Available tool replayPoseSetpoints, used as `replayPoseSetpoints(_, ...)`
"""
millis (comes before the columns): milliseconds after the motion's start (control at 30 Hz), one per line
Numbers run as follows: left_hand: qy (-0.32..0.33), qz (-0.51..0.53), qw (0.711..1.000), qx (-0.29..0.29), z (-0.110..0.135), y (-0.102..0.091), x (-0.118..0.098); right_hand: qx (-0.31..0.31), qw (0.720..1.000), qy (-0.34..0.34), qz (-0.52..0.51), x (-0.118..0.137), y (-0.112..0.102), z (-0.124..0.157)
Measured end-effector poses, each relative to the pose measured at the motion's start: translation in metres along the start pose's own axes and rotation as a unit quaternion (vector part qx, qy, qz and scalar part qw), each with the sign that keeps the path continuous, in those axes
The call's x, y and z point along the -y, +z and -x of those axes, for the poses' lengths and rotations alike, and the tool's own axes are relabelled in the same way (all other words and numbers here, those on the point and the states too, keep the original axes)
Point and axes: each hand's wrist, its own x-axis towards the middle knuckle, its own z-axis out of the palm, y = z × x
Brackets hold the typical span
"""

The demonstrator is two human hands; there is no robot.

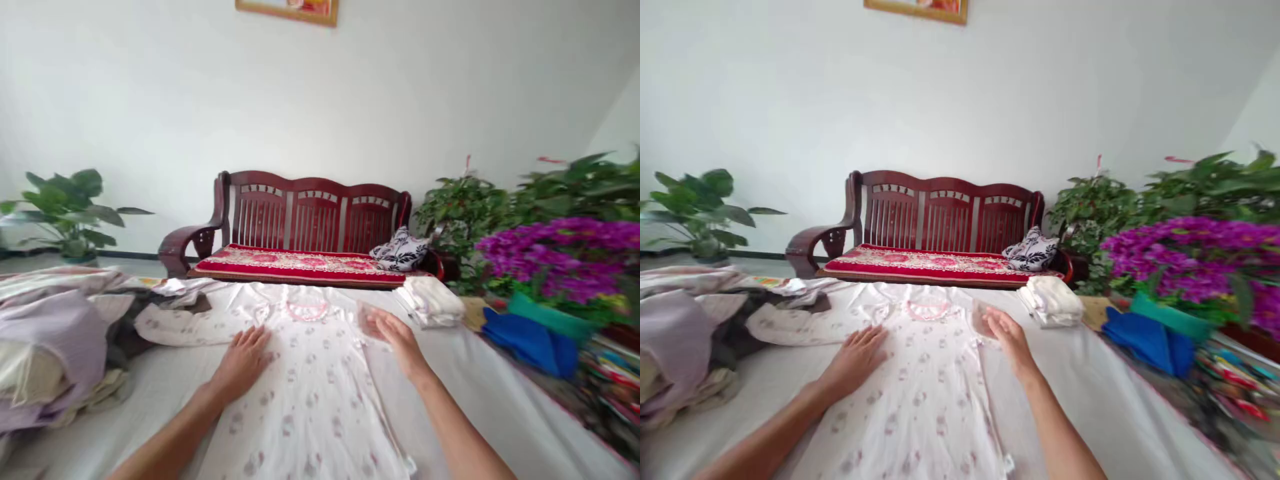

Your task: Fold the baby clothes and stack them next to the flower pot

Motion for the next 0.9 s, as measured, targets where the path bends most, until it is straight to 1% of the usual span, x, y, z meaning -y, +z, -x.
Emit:
replayPoseSetpoints(100,0.000,0.002,1.000,-0.011,0.000,0.001,0.000,-0.034,0.998,-0.012,0.060,-0.011,-0.007,-0.006)
replayPoseSetpoints(167,0.003,0.005,1.000,-0.018,0.001,0.001,0.000,-0.067,0.986,-0.026,0.150,-0.022,-0.018,-0.007)
replayPoseSetpoints(233,0.006,0.008,1.000,-0.025,0.001,0.000,0.000,-0.090,0.956,-0.042,0.275,-0.034,-0.033,-0.006)
replayPoseSetpoints(300,0.010,0.012,0.999,-0.033,0.000,0.000,0.000,-0.095,0.921,-0.054,0.375,-0.045,-0.045,-0.006)
replayPoseSetpoints(400,0.029,0.024,0.998,-0.049,0.000,-0.002,0.001,-0.096,0.881,-0.062,0.458,-0.055,-0.055,-0.009)
replayPoseSetpoints(467,0.050,0.034,0.996,-0.059,-0.001,-0.004,0.001,-0.086,0.868,-0.067,0.485,-0.058,-0.055,-0.011)
replayPoseSetpoints(600,0.093,0.056,0.992,-0.065,-0.005,-0.010,-0.005,-0.055,0.864,-0.075,0.495,-0.060,-0.051,-0.013)
replayPoseSetpoints(667,0.109,0.077,0.990,-0.055,-0.009,-0.015,-0.014,-0.046,0.865,-0.067,0.495,-0.059,-0.051,-0.013)
replayPoseSetpoints(733,0.120,0.104,0.987,-0.037,-0.017,-0.021,-0.028,-0.036,0.871,-0.054,0.488,-0.059,-0.052,-0.012)
replayPoseSetpoints(800,0.106,0.123,0.987,-0.012,-0.028,-0.027,-0.047,-0.032,0.880,-0.038,0.473,-0.058,-0.052,-0.013)
replayPoseSetpoints(900,0.020,0.117,0.992,0.044,-0.052,-0.030,-0.078,-0.040,0.891,-0.017,0.453,-0.058,-0.053,-0.015)
